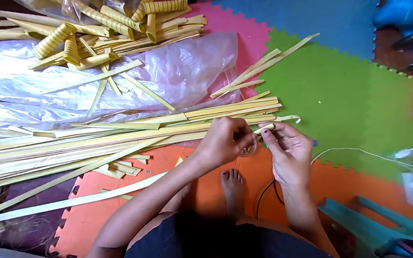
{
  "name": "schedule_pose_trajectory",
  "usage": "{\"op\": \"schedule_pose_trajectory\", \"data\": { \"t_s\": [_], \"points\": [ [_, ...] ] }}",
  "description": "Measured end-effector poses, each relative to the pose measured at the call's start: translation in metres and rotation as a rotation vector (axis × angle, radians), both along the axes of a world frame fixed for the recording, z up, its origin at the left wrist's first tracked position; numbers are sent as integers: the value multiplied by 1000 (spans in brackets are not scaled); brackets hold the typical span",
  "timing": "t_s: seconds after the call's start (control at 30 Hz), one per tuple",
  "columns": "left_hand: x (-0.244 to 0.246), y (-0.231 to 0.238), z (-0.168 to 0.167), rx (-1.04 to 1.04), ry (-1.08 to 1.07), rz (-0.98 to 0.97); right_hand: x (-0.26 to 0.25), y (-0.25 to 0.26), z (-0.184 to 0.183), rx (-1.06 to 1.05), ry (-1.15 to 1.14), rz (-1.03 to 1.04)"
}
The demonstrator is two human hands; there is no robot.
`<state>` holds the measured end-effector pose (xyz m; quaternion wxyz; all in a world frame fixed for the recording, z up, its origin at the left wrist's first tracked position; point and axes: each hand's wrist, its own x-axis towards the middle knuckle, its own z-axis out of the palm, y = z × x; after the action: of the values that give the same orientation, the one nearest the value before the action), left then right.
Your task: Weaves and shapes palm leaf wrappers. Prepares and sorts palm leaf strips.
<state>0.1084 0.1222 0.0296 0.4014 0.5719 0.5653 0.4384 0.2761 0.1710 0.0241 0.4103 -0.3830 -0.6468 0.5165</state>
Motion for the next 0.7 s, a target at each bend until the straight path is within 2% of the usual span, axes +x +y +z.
{"op": "schedule_pose_trajectory", "data": {
  "t_s": [0.1,0.13,0.17,0.3,0.37,0.47,0.6,0.67,0.7],
  "points": [
    [0,-1,2,-104,-204,-4,-1,-1,-4,-239,152,-11],
    [1,-1,3,-121,-239,-10,-2,-3,-6,-259,184,-39],
    [0,-1,3,-146,-272,-28,-2,-6,-11,-185,191,-66],
    [-6,-3,9,-289,-437,-133,4,-9,-26,506,-12,-154],
    [-5,-3,12,-344,-485,-120,6,-11,-30,705,-103,-141],
    [-5,-4,16,-439,-607,-106,12,-13,-33,809,-178,-52],
    [-15,-7,13,-420,-673,-215,23,-10,-32,886,-261,66],
    [-18,-6,10,-376,-633,-255,22,-6,-27,787,-250,47],
    [-18,-5,8,-342,-591,-248,19,-4,-22,653,-215,41]
  ]
}}
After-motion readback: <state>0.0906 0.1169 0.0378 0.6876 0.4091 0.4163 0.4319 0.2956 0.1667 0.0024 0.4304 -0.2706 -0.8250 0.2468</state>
